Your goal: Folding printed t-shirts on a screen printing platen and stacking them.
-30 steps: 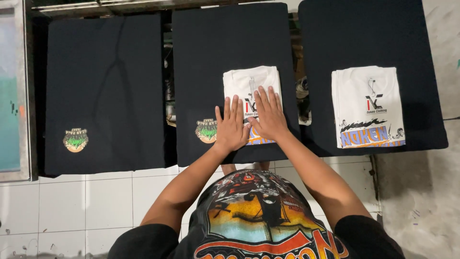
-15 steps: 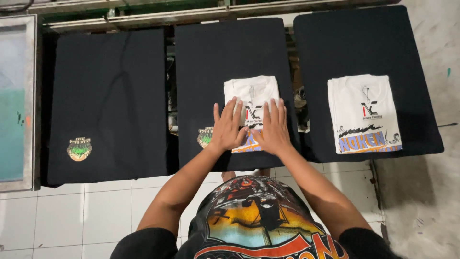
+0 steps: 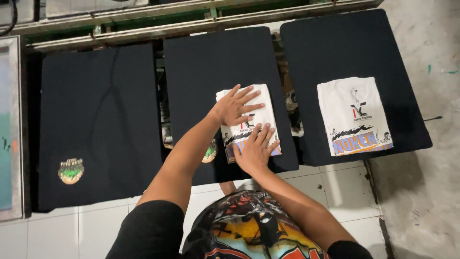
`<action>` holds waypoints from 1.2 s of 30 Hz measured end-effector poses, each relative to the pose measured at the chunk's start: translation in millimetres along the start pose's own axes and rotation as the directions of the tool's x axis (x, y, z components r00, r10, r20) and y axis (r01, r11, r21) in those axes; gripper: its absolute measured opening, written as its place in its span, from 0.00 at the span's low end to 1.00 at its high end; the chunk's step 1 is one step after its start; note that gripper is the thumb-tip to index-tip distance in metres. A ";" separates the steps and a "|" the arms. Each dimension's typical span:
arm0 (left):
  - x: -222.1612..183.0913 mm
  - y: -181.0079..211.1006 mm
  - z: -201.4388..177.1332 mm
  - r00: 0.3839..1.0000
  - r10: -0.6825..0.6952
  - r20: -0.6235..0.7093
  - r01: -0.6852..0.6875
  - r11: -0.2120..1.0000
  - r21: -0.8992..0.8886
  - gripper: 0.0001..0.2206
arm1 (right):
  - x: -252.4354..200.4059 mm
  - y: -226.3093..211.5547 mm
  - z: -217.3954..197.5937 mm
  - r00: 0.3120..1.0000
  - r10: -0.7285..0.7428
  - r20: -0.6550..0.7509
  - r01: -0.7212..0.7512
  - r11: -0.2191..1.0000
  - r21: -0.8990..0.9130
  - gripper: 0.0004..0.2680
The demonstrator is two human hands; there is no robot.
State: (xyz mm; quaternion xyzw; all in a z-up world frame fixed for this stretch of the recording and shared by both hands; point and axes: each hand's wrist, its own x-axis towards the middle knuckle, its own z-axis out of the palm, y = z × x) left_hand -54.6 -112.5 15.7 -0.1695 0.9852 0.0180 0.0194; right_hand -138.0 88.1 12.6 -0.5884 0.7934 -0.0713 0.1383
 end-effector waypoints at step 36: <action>28.8 -34.3 35.2 0.945 0.282 -0.164 -0.299 0.951 -0.083 0.32 | 16.3 -28.1 -10.6 0.957 0.289 0.010 -0.289 0.954 0.086 0.44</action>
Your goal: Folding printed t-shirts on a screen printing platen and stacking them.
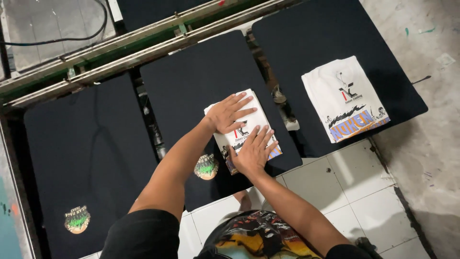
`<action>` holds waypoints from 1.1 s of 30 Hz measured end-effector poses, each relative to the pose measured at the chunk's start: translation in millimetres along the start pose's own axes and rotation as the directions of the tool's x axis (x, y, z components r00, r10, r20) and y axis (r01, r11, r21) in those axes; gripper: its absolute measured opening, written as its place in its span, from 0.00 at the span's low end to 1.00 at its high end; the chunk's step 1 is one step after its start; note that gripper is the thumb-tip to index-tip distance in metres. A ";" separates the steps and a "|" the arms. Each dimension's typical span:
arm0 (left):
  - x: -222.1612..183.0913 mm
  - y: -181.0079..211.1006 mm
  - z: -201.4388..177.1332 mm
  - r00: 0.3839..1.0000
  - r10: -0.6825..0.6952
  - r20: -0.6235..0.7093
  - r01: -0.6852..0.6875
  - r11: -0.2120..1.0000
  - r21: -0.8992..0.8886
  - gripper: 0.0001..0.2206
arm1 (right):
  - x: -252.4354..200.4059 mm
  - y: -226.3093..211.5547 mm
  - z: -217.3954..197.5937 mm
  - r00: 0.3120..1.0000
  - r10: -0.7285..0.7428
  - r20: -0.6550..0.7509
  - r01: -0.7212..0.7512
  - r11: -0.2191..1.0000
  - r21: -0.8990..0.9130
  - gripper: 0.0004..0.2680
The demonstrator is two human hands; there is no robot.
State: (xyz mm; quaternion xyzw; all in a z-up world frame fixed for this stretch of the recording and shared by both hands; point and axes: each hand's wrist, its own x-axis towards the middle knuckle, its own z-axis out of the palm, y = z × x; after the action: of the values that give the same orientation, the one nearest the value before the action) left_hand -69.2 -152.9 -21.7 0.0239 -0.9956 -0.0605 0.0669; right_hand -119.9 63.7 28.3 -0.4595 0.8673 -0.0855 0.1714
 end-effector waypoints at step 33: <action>171.9 353.9 38.9 0.855 -0.491 -0.170 0.372 0.807 -0.459 0.27 | -37.8 427.6 -83.5 0.820 -0.515 -0.251 0.532 0.846 0.002 0.28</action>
State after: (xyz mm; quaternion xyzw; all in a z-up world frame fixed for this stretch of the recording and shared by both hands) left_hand -258.7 192.9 6.2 0.2454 -0.9081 -0.2775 0.1951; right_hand -460.0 334.9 -16.8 -0.6598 0.7181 -0.2153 0.0511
